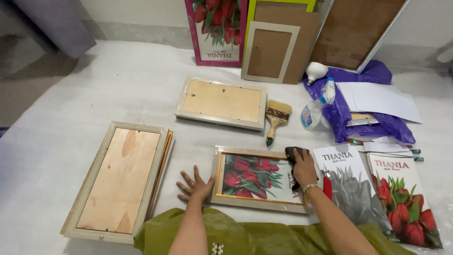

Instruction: Cleaning the glass surfaces of various art frames using a cleaning solution and a cloth while organizing them on the floor.

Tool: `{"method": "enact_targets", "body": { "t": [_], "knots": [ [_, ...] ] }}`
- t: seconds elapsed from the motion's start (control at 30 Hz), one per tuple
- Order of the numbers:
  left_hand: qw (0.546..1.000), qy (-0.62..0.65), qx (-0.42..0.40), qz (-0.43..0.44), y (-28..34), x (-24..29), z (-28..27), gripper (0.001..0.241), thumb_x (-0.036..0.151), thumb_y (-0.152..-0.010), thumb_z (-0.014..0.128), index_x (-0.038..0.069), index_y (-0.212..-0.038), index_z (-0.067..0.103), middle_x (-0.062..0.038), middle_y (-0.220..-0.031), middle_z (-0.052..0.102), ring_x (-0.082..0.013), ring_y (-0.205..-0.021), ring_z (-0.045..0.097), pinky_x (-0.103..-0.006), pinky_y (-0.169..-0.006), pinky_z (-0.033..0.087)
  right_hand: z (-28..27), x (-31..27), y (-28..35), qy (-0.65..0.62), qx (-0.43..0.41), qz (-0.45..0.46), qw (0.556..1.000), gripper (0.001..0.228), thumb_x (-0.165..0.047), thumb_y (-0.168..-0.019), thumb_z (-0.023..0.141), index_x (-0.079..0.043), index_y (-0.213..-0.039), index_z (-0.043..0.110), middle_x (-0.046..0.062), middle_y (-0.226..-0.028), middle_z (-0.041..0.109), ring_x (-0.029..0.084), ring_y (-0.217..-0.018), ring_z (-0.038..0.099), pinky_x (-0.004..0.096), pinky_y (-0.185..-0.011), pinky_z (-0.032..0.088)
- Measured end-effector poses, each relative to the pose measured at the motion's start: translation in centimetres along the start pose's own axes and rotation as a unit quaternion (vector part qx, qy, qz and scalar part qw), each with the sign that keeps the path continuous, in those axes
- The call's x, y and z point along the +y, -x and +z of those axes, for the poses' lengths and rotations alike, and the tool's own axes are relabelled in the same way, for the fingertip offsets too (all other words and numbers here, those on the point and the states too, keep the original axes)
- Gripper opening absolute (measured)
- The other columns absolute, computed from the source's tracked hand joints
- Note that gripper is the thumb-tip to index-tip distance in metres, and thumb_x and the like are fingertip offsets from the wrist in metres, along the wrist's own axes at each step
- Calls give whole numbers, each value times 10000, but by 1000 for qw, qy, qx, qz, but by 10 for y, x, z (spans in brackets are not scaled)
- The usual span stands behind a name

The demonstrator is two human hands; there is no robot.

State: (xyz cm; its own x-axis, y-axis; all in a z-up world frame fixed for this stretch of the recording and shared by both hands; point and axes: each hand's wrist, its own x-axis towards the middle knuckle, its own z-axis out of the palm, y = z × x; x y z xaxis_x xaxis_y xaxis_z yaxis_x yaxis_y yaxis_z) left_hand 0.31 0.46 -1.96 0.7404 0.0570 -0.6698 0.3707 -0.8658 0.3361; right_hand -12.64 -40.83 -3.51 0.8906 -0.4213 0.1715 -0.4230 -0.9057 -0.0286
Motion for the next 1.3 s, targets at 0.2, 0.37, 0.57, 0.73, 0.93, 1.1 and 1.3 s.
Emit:
{"method": "enact_targets", "body": {
  "t": [0.2, 0.37, 0.57, 0.73, 0.93, 1.1, 1.3],
  "knots": [
    [999, -22, -21, -13, 13, 7, -11, 1011, 863, -817, 327, 468, -1595, -184, 1, -1612, -491, -414, -1467, -408, -709, -1139, -140, -71, -30, 105, 63, -230, -63, 969, 796, -184, -920, 588, -329, -1599, 200, 213, -1659, 216, 303, -1280, 513, 309, -798, 670],
    [999, -23, -17, -14, 13, 9, -12, 989, 842, -833, 348, 483, -1591, -176, 6, -1615, -485, -425, -1477, -393, -710, -1150, -116, -79, -11, 122, -12, -168, -106, 980, 630, -176, -847, 584, -272, -1456, 459, 49, -1532, 420, 302, -1214, 541, 367, -882, 598],
    [1000, -7, 4, 2, -1, 1, 0, 979, 889, -857, 366, 499, -1588, -157, -15, -1643, -406, -470, -1496, -293, -743, -1129, -162, -19, 1, 13, 33, 18, -87, 995, 597, -107, -883, 581, -234, -1465, 537, 142, -1338, 506, 398, -1159, 619, 416, -937, 628],
    [1000, -8, -5, -5, -4, 0, 0, 982, 893, -854, 364, 509, -1581, -173, -12, -1636, -418, -462, -1492, -310, -734, -1131, -161, -11, -12, -19, -37, -32, 41, 998, 565, -109, -905, 547, -232, -1457, 565, 132, -1299, 474, 428, -1196, 529, 468, -942, 621],
    [1000, -4, -2, -2, -2, 3, -1, 978, 887, -858, 364, 508, -1582, -172, -10, -1633, -424, -455, -1485, -329, -737, -1121, -178, -55, -34, 89, 8, -90, -110, 990, 785, -38, -831, 608, -268, -1553, 403, 180, -1321, 514, 426, -1118, 610, 461, -909, 616],
    [1000, 6, -3, 3, 4, 1, 1, 974, 884, -860, 365, 508, -1582, -168, -9, -1641, -408, -455, -1493, -313, -732, -1133, -166, -86, -29, 130, 12, -118, -264, 957, 745, -26, -838, 545, -319, -1515, 440, 137, -1212, 568, 376, -988, 661, 382, -741, 614],
    [1000, -9, -5, -7, 5, 5, -5, 945, 851, -893, 357, 492, -1590, -171, -26, -1638, -417, -464, -1488, -319, -733, -1135, -160, -31, -36, 32, -30, -26, -234, 971, 695, -163, -879, 598, -355, -1526, 433, 148, -1279, 565, 390, -1136, 607, 439, -996, 529]
  ]
}}
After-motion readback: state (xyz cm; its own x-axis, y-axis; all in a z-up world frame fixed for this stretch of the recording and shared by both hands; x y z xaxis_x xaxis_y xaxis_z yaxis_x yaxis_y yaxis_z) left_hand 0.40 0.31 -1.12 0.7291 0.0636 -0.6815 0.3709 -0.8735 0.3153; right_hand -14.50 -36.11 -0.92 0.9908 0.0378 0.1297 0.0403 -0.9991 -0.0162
